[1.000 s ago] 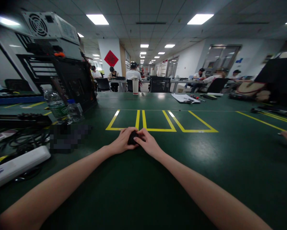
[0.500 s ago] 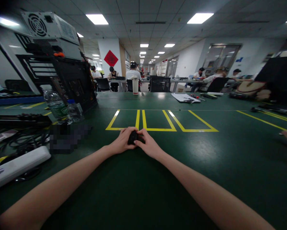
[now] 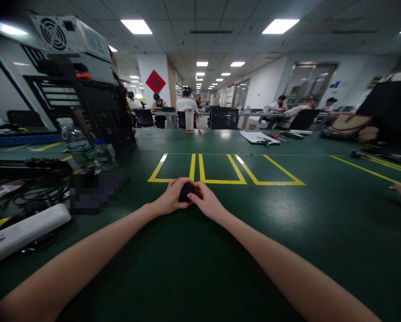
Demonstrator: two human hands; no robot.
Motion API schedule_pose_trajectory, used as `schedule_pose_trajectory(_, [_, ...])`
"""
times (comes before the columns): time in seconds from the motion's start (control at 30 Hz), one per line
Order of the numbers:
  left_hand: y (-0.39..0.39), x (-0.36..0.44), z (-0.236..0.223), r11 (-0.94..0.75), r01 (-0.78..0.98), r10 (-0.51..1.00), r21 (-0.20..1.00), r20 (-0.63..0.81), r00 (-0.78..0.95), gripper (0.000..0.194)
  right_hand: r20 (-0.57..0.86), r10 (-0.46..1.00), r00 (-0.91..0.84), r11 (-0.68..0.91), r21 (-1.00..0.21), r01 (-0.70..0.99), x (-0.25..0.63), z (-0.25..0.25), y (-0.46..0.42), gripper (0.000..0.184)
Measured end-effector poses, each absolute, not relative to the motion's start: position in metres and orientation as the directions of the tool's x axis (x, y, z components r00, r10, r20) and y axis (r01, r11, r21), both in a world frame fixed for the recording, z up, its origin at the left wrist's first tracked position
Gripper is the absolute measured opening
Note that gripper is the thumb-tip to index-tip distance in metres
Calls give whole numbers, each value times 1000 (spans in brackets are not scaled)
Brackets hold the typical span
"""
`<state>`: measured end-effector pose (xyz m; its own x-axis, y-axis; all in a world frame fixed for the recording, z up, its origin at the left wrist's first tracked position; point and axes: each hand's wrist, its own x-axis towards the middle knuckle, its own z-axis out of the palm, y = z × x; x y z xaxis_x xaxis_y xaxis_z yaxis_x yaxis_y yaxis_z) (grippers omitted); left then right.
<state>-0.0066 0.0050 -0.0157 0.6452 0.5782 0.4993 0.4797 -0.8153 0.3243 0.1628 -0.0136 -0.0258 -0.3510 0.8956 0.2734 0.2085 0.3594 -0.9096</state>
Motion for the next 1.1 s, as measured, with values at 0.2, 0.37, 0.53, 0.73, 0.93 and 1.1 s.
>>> schedule_pose_trajectory(0.2, [4,-7,-13,-806,482,591,343,485,644,53,302,885,-354,382,-907,180,163,-24,-18,21])
schedule_pose_trajectory(0.37, [5,-6,-15,-811,478,584,336,497,641,54,340,896,-286,392,-909,145,159,-25,-13,13])
schedule_pose_trajectory(0.53, [5,-6,-15,-806,483,592,343,491,639,55,299,917,-264,350,-920,173,161,-27,-9,27])
schedule_pose_trajectory(0.73, [5,-6,-16,-812,478,582,334,505,637,54,323,887,-328,406,-885,226,162,-25,-16,25])
schedule_pose_trajectory(0.93, [5,-6,-15,-810,483,586,333,498,639,55,343,893,-292,409,-888,209,159,-21,-19,15])
schedule_pose_trajectory(1.1, [4,-5,-14,-805,482,593,346,493,637,54,319,911,-260,373,-907,197,157,-18,-18,18])
